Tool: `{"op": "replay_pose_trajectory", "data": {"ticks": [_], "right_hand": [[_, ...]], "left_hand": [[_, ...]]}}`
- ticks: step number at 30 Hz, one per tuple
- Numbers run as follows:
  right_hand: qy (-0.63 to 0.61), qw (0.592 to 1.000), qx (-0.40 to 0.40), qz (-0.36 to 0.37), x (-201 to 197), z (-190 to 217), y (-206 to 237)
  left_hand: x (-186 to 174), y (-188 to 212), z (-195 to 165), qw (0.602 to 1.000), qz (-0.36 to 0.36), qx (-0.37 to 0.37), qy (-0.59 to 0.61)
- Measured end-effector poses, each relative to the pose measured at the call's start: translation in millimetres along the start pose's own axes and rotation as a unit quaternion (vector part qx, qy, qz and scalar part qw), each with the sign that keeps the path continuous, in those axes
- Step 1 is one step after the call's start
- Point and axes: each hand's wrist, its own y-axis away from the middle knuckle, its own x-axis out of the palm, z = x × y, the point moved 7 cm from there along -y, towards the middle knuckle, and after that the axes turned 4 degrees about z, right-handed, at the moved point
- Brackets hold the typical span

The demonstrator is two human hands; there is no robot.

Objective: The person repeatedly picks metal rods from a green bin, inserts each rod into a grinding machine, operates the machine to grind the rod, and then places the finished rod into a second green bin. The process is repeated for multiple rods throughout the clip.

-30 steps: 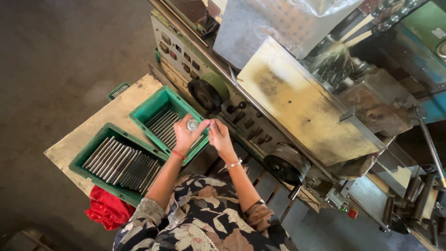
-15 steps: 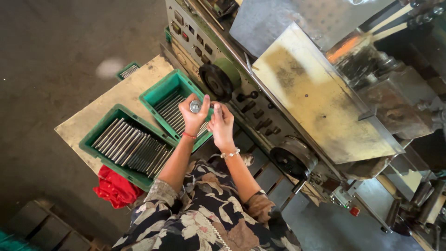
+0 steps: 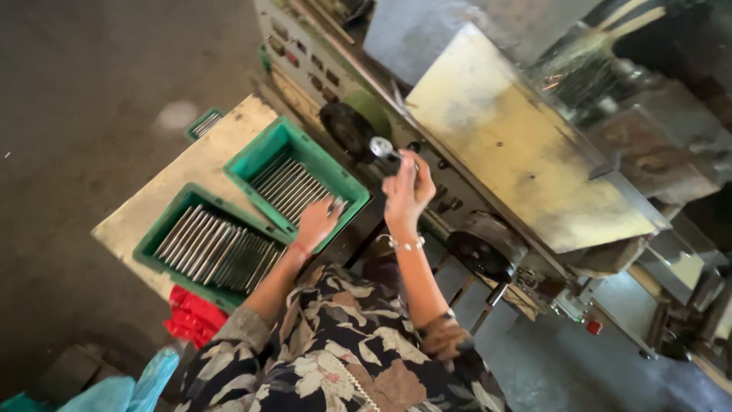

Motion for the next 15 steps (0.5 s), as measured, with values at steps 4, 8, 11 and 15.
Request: {"op": "replay_pose_trajectory", "data": {"ticks": [4,8,11,15], "right_hand": [[0.096,0.995,-0.020,-0.028,-67,30,33],[0.119,0.989,0.014,-0.092,-131,31,73],[0.177,0.975,0.024,-0.130,-167,34,94],[0.294,0.944,-0.016,-0.150,-189,44,101]], "left_hand": [[5,20,10,0.994,0.012,0.101,-0.029],[18,3,27,0.963,0.168,0.021,-0.212],[28,-6,28,0.933,0.226,-0.011,-0.278],[36,-9,27,0.925,0.270,-0.023,-0.268]]}}
